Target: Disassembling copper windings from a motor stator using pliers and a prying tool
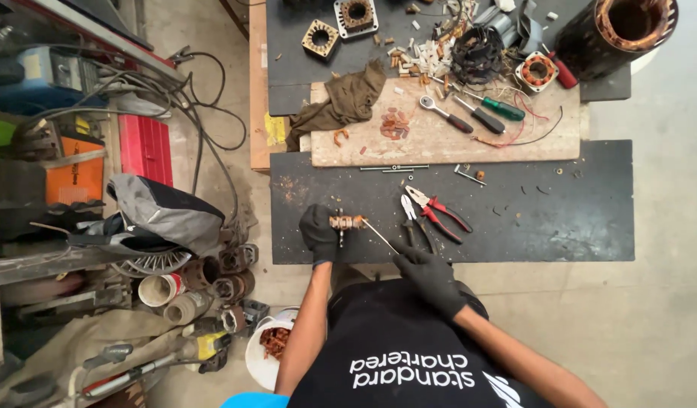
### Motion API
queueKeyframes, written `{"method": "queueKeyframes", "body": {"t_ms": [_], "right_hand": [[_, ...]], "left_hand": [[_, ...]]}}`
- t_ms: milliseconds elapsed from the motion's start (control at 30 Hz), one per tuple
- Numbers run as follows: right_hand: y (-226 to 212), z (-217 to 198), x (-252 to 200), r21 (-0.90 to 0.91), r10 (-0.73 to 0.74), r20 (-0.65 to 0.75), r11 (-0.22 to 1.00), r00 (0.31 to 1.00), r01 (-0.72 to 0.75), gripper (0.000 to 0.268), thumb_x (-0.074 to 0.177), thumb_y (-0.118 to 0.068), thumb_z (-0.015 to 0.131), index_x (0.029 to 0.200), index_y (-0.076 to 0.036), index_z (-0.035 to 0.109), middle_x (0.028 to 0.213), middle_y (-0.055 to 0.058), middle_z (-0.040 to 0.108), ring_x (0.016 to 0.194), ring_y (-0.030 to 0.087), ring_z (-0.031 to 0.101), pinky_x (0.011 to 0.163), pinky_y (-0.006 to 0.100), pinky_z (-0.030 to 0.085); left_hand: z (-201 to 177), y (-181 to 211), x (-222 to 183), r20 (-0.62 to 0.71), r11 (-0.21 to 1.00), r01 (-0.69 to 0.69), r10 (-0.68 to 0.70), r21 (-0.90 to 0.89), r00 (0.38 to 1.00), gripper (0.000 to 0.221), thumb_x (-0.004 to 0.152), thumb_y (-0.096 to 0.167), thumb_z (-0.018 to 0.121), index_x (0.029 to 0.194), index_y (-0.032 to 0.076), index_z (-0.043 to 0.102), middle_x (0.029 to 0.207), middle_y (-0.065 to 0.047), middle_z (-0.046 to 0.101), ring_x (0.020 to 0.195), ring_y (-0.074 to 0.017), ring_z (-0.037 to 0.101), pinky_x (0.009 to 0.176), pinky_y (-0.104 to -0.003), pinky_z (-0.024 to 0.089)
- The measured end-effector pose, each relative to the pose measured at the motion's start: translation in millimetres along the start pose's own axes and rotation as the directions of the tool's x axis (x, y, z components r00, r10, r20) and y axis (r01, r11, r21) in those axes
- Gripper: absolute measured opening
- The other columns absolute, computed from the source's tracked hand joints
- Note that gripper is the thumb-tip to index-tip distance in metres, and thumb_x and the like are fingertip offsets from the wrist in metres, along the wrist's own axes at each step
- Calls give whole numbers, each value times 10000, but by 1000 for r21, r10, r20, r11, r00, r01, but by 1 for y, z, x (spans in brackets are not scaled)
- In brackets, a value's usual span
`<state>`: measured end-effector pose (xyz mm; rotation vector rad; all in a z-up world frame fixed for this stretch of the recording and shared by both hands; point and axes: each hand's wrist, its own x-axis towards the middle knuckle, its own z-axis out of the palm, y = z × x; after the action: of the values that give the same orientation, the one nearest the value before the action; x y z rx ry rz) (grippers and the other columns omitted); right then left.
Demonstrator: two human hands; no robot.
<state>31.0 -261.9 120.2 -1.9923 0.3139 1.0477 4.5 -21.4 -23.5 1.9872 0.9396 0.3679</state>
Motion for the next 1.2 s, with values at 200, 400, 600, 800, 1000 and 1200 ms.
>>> {"method": "queueKeyframes", "body": {"t_ms": [200, 400, 600, 800, 1000, 1200], "right_hand": [[-2, 23, 3, 258, -114, -98, 957, 989, 136, 300, 897, -212, 769, 1180, -118, 795, 672, 78, 708, 643, 136, 633, 701, 284, 556], [-1, -6, 18, 99, -136, -13, 986, 991, 137, 329, 825, -298, 823, 1146, -221, 819, 660, 69, 723, 625, 162, 669, 665, 283, 556], [-8, -13, 21, 116, -63, 72, 992, 995, 54, 429, 888, -342, 739, 1293, -201, 743, 724, 62, 745, 704, 129, 653, 642, 264, 485], [-11, -10, 43, -235, -22, 198, 969, 980, 69, 431, 863, -486, 729, 1270, -343, 746, 781, -4, 785, 761, 109, 725, 714, 263, 556], [-29, -43, 47, -496, -523, 775, -156, 355, 854, 516, 867, -303, 709, 1352, -134, 665, 997, 95, 766, 1071, 241, 694, 865, 301, 494], [-56, -52, 55, -351, -7, 302, 929, 953, 118, 518, 754, -431, 856, 1227, -231, 789, 1190, 193, 747, 1207, 320, 666, 1051, 416, 492]], "left_hand": [[14, -12, 2, -173, 994, 48, -30, 99, 984, 305, 881, 303, 506, 640, 140, 597, 643, -142, 595, 685, -338, 660, 667, -347, 526], [13, 11, -7, -257, 974, 173, -207, -148, 944, 407, 1006, 298, 458, 711, 115, 671, 731, -164, 684, 767, -336, 702, 695, -360, 533], [13, 51, 3, -26, 802, 563, -579, -201, 815, 307, 795, 467, 601, 932, 216, 711, 955, -69, 763, 991, -350, 725, 888, -483, 563], [36, 9, 16, 29, 854, 518, -517, -49, 855, 224, 765, 332, 711, 973, 278, 649, 1096, 19, 681, 1139, -247, 670, 957, -415, 568], [29, -8, 5, 66, 936, 350, -347, -43, 936, 226, 725, 171, 758, 872, 129, 592, 920, -95, 632, 1003, -343, 683, 797, -491, 560], [40, -15, 0, -144, 986, 134, -120, 95, 982, 163, 786, 255, 677, 800, 148, 555, 769, -134, 591, 831, -338, 690, 566, -410, 561]]}}
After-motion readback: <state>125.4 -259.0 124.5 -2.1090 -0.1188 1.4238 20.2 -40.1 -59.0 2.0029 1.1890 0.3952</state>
